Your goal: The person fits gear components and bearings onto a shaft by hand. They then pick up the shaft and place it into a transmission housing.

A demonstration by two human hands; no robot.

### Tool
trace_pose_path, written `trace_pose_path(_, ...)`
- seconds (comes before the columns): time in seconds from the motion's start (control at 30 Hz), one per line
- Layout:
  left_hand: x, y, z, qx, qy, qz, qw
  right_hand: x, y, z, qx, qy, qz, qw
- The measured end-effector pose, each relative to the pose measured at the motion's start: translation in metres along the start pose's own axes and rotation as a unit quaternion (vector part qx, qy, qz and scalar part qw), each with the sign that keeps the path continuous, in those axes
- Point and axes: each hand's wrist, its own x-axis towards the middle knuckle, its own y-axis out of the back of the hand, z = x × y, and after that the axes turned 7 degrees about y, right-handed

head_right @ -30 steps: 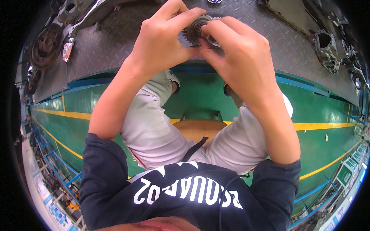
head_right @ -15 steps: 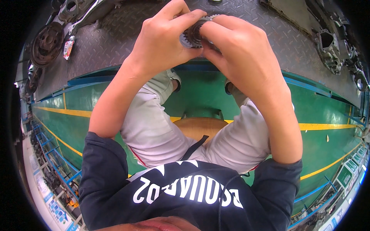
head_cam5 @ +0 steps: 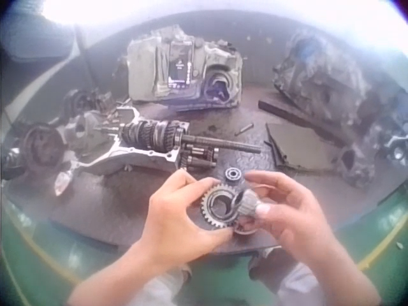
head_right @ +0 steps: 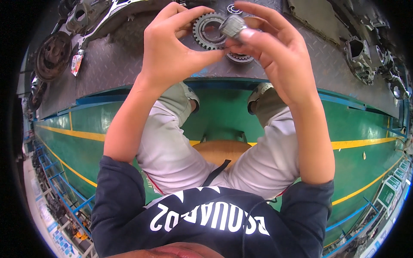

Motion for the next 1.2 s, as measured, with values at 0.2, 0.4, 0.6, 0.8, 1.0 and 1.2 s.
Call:
trace_pose_path(0.2,-0.007,-0.006,-0.005,-0.067,0.087,-0.086,0.990,0.004,0.005,0.006,0.024,0.074,-0.021,0.997)
trace_pose_path(0.4,-0.008,-0.003,0.003,-0.093,0.131,-0.141,0.977,0.008,-0.006,0.025,-0.247,0.270,0.009,0.931)
trace_pose_path(0.6,-0.009,-0.003,0.001,-0.116,0.128,-0.122,0.977,0.010,0.003,0.020,-0.390,0.318,-0.042,0.863)
trace_pose_path(0.8,-0.013,-0.006,-0.003,-0.057,0.068,-0.100,0.991,0.007,-0.010,0.016,-0.426,0.334,-0.039,0.840)
trace_pose_path(1.0,-0.014,-0.009,-0.003,-0.043,0.044,-0.083,0.995,0.006,-0.003,0.013,-0.436,0.329,-0.063,0.836)
trace_pose_path(1.2,-0.017,-0.019,-0.006,-0.078,0.078,-0.058,0.992,0.001,-0.011,0.014,-0.486,0.345,-0.045,0.802)
